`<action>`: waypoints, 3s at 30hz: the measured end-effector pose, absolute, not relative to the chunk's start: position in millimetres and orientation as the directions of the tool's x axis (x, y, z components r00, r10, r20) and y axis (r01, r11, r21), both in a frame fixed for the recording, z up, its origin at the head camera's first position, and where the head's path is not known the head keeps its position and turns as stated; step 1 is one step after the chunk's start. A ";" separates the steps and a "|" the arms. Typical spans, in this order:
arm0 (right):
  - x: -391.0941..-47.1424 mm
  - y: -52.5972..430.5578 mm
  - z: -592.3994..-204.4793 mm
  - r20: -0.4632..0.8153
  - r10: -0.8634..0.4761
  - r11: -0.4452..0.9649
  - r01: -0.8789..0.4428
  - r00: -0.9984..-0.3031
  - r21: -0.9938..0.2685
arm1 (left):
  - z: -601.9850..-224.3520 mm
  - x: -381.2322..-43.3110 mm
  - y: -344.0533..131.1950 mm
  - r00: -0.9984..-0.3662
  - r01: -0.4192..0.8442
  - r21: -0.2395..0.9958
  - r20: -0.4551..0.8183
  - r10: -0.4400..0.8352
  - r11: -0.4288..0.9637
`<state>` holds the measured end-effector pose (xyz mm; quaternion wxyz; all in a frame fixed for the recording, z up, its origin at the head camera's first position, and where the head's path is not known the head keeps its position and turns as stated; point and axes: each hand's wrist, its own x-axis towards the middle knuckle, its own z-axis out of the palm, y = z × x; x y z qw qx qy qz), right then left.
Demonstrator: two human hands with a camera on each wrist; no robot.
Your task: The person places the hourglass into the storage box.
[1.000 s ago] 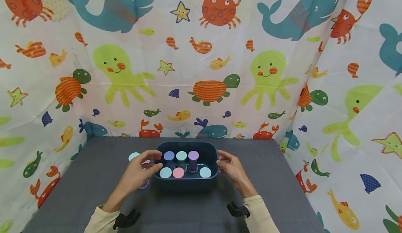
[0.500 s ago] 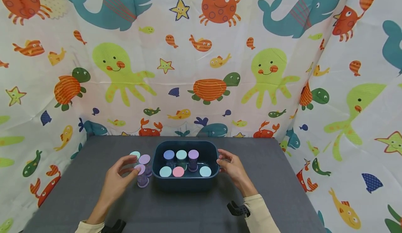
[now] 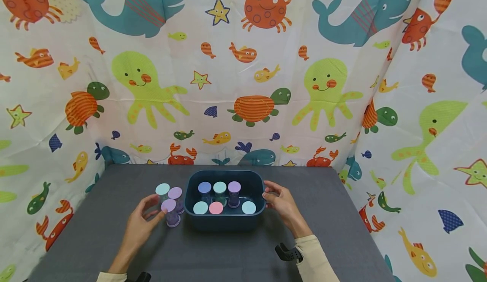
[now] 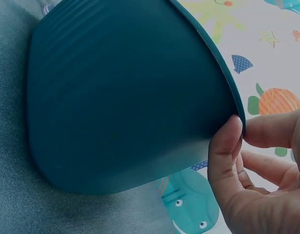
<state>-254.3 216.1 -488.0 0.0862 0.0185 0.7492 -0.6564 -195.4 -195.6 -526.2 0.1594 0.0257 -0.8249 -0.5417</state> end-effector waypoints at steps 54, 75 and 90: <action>-254.7 214.6 -487.4 -0.168 -0.063 0.150 0.157 -0.984 -0.976 | -523.8 -178.8 -203.0 -0.970 -0.017 0.932 0.073 -0.234 0.362; -253.9 214.5 -487.6 -0.167 -0.064 0.148 0.156 -0.984 -0.977 | -457.1 -178.6 -200.3 -0.956 0.127 0.899 0.223 -0.190 0.418; -254.8 217.6 -486.9 -0.155 -0.076 0.142 0.143 -0.985 -0.979 | -420.3 -205.5 -155.3 -0.957 0.262 0.896 0.290 -0.025 0.358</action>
